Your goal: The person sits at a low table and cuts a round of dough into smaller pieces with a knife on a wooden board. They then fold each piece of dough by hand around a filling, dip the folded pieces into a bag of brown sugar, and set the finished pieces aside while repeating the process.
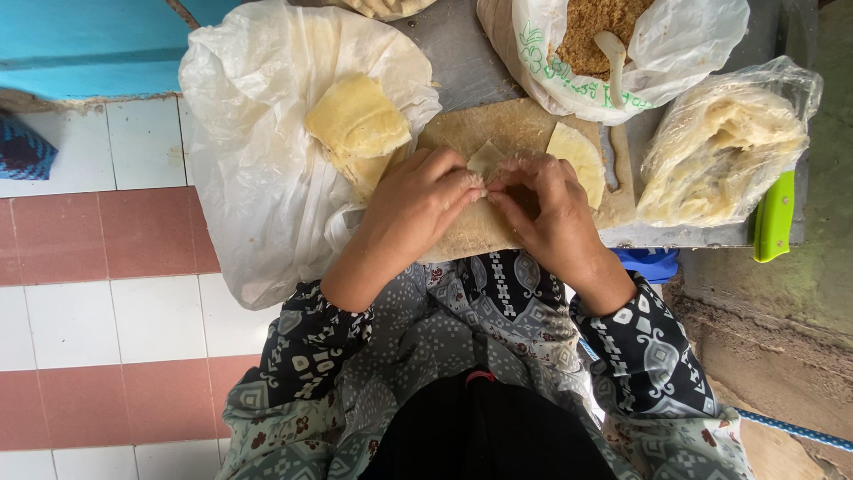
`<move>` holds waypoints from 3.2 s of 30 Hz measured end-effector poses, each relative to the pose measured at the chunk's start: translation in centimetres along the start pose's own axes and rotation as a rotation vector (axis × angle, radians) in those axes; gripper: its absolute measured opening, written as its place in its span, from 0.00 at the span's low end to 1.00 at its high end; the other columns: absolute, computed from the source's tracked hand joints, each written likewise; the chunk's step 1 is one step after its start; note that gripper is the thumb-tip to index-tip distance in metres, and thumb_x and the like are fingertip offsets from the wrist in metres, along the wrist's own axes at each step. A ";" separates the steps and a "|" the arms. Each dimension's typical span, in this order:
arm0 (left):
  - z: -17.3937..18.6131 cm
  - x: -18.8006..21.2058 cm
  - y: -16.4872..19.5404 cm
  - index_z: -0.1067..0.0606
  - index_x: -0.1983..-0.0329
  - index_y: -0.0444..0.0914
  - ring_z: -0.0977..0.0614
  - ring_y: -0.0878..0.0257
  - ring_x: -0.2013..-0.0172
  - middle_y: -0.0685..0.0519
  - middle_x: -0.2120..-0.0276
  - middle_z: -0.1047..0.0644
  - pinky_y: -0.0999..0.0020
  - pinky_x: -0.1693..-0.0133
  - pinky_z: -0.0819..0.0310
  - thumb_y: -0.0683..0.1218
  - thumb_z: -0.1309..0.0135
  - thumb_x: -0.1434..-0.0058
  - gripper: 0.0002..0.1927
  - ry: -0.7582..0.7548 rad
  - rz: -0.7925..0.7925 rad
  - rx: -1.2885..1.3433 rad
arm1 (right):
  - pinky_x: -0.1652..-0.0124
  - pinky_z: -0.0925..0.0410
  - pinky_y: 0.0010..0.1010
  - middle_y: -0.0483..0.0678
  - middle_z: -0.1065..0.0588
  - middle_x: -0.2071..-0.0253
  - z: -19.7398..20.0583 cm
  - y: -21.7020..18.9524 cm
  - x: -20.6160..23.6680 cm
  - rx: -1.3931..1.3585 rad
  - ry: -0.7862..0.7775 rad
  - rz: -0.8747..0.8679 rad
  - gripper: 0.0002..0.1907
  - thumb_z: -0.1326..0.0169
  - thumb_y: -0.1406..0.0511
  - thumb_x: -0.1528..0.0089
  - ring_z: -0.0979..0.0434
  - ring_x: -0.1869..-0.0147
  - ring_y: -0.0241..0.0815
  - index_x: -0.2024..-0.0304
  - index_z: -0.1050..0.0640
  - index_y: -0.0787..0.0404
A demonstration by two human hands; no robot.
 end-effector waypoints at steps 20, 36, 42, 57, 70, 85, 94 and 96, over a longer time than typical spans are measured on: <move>0.3 -0.1 0.1 0.24 0.60 0.33 0.22 0.51 0.58 0.48 0.61 0.26 0.57 0.58 0.28 0.44 0.41 0.37 0.09 -0.003 0.006 -0.051 | 0.51 0.35 0.43 0.50 0.21 0.57 0.1 0.3 0.0 0.104 -0.027 0.062 0.21 0.35 0.69 0.40 0.23 0.52 0.54 0.49 0.30 0.64; -1.3 1.2 2.9 0.21 0.48 0.35 0.26 0.62 0.52 0.54 0.49 0.26 0.67 0.52 0.32 0.45 0.46 0.41 0.18 -0.019 -0.094 -0.666 | 0.49 0.32 0.44 0.55 0.24 0.52 -0.4 -0.8 -0.1 0.075 0.064 0.087 0.27 0.38 0.74 0.39 0.24 0.49 0.56 0.39 0.31 0.64; -1.7 1.8 2.9 0.22 0.45 0.34 0.28 0.57 0.43 0.52 0.34 0.31 0.60 0.44 0.34 0.54 0.43 0.35 0.23 0.059 0.017 -0.615 | 0.49 0.31 0.43 0.53 0.22 0.53 -0.6 -0.9 -0.3 0.218 0.109 0.174 0.28 0.37 0.75 0.39 0.22 0.51 0.55 0.37 0.30 0.65; -2.4 -0.2 1.7 0.20 0.41 0.34 0.31 0.56 0.34 0.53 0.24 0.40 0.59 0.37 0.39 0.54 0.45 0.36 0.25 0.098 0.095 -0.805 | 0.33 0.38 0.49 0.60 0.27 0.37 -0.3 -2.1 -0.8 0.430 0.023 0.232 0.37 0.41 0.71 0.37 0.26 0.34 0.58 0.28 0.41 0.72; -3.0 -1.5 0.2 0.29 0.28 0.33 0.34 0.57 0.32 0.55 0.21 0.47 0.59 0.35 0.40 0.53 0.47 0.34 0.33 0.087 0.146 -0.820 | 0.28 0.48 0.54 0.65 0.31 0.30 -0.6 -0.7 -1.4 0.423 -0.041 0.161 0.43 0.45 0.74 0.39 0.33 0.26 0.60 0.25 0.49 0.70; 6.9 6.1 1.1 0.44 0.20 0.34 0.40 0.51 0.27 0.43 0.24 0.47 0.56 0.27 0.47 0.46 0.66 0.24 0.30 0.533 0.275 -0.316 | 0.33 0.39 0.49 0.40 0.19 0.53 0.2 -1.2 -4.2 0.453 0.010 0.235 0.42 0.39 0.71 0.35 0.25 0.37 0.46 0.23 0.44 0.66; 9.3 9.3 -0.1 0.42 0.24 0.29 0.39 0.45 0.26 0.38 0.24 0.43 0.53 0.30 0.46 0.46 0.69 0.25 0.29 0.641 0.352 -0.300 | 0.63 0.29 0.40 0.51 0.25 0.65 3.4 -6.6 -10.6 0.176 0.062 0.359 0.32 0.45 0.78 0.35 0.23 0.65 0.51 0.30 0.41 0.69; 9.4 9.8 -0.2 0.42 0.24 0.28 0.39 0.44 0.26 0.38 0.24 0.43 0.52 0.29 0.46 0.46 0.69 0.25 0.29 0.644 0.360 -0.303 | 0.62 0.30 0.38 0.52 0.25 0.61 4.6 -9.4 -14.1 0.339 0.221 0.496 0.22 0.45 0.77 0.31 0.23 0.60 0.50 0.37 0.36 0.66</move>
Point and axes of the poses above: each hand's wrist, its own x-axis away from the middle knuckle, its own z-axis out of the back of the hand, y = z × x, the point moved 5 cm from there along -x, towards the middle knuckle
